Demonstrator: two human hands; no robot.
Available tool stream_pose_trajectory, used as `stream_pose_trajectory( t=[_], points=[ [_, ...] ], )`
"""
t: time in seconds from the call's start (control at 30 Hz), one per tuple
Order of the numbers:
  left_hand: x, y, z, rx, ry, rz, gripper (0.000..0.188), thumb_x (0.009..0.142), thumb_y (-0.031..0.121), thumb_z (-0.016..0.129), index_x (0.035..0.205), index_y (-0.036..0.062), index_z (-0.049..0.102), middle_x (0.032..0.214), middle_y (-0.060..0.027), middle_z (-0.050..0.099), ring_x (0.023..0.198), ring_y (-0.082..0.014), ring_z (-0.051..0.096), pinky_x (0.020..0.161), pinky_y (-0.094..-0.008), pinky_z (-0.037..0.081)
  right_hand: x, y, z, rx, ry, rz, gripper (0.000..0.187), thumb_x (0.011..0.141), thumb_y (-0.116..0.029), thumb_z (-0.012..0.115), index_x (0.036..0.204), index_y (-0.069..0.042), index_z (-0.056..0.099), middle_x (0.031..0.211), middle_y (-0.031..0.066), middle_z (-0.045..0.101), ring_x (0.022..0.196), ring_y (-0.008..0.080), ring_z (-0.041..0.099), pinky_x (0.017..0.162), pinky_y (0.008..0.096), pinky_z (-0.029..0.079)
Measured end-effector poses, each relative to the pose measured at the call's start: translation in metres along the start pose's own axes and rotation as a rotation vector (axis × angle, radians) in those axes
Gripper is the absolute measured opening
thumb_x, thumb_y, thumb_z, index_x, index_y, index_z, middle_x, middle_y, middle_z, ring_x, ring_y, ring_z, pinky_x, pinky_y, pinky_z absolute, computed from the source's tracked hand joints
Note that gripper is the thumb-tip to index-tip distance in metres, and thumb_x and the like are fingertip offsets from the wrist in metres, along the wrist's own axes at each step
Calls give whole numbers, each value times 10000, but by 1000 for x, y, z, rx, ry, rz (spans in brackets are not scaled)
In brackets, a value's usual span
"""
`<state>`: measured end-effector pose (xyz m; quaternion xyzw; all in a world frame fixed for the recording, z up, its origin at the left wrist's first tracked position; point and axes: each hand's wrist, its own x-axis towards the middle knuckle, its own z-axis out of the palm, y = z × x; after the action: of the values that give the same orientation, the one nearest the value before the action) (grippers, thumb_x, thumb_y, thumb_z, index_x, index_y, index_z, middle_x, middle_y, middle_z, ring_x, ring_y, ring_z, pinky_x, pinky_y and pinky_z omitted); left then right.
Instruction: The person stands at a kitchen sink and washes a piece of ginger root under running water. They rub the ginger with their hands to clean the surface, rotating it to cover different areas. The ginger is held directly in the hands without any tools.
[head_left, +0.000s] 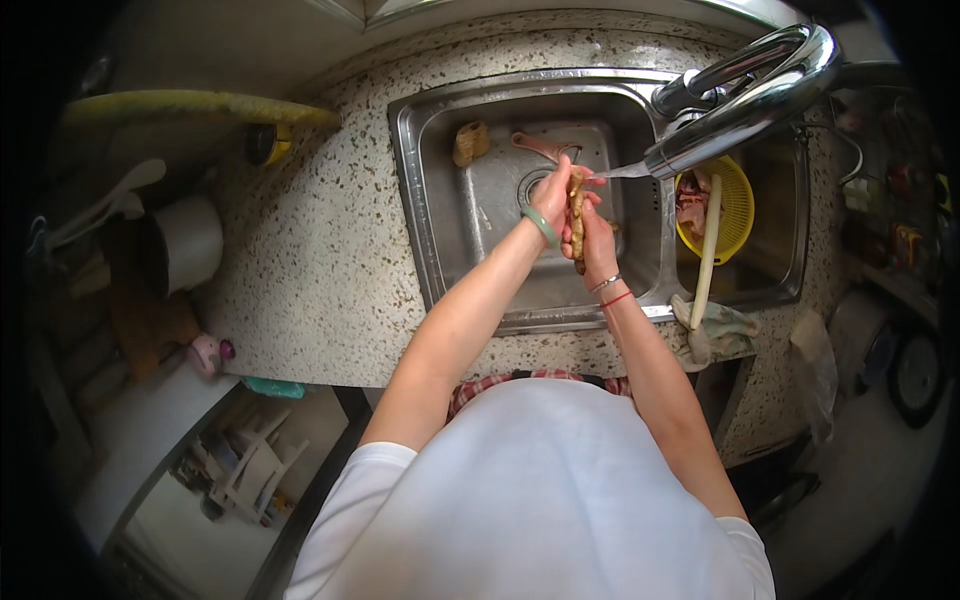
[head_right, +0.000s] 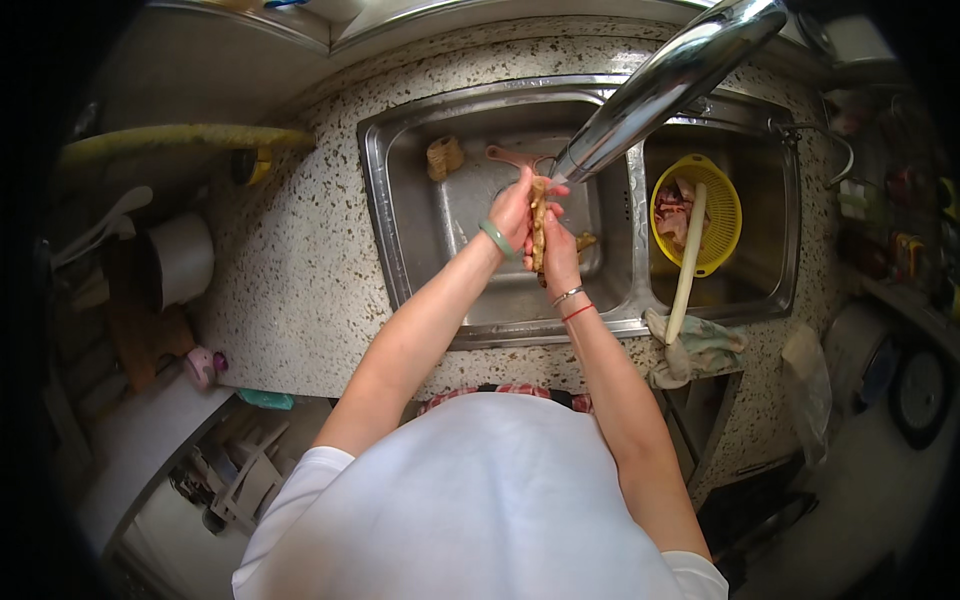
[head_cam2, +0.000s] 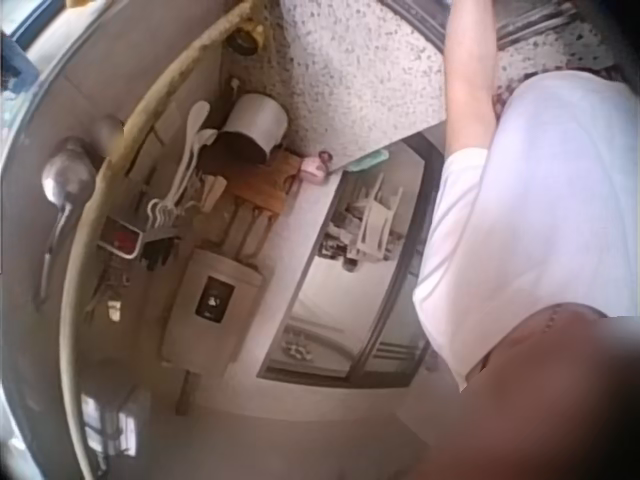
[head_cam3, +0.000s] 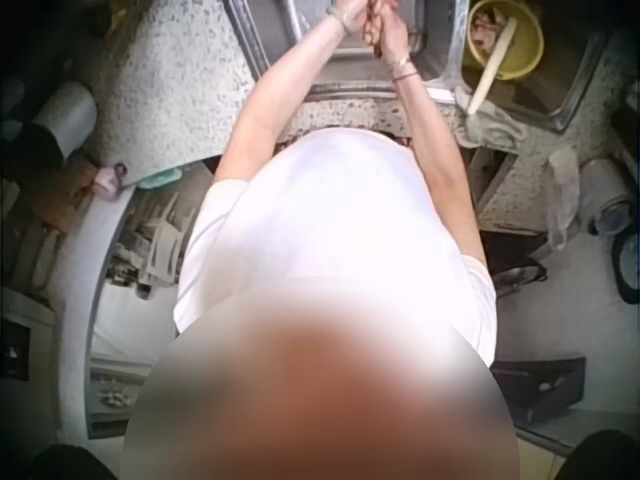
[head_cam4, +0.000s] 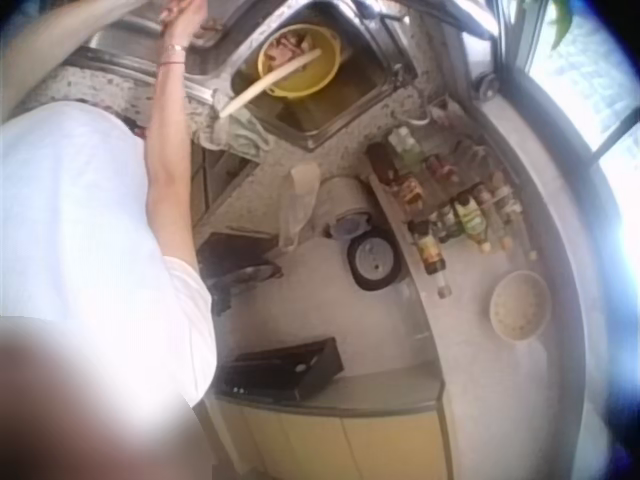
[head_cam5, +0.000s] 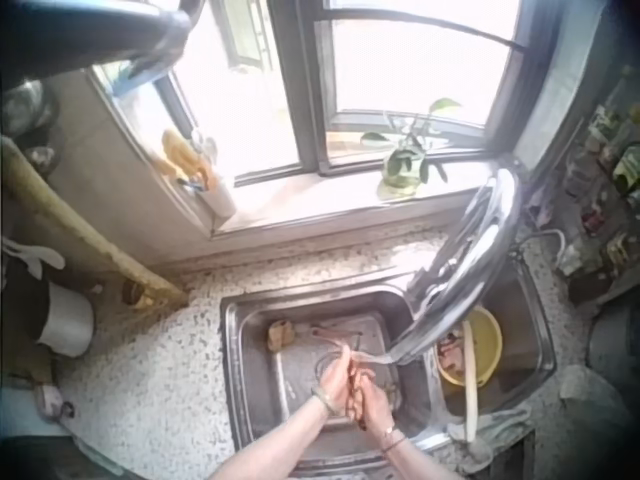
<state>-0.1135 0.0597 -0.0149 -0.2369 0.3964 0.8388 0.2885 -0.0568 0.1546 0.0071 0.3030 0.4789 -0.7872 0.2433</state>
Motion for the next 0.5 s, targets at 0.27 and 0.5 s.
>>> stream_pose_trajectory(
  t=[0.27,0.5],
  points=[
    [-8,-25,6,292,-24,387,372,976,308,370,1199,16,427,1098,-129,554,820,-157,582,739,-286,482,2,6,-1,-122,66,-110,399,960,-398,371,850,-45,520,588,15,506,411,94,476,367,219,381],
    [-3,2,-16,717,-26,328,297,948,265,439,1054,42,604,751,-27,549,575,-122,489,609,-280,460,10,6,-25,-226,-13,-158,370,968,-368,367,903,-25,489,605,41,511,431,114,478,383,234,383]
  ],
)
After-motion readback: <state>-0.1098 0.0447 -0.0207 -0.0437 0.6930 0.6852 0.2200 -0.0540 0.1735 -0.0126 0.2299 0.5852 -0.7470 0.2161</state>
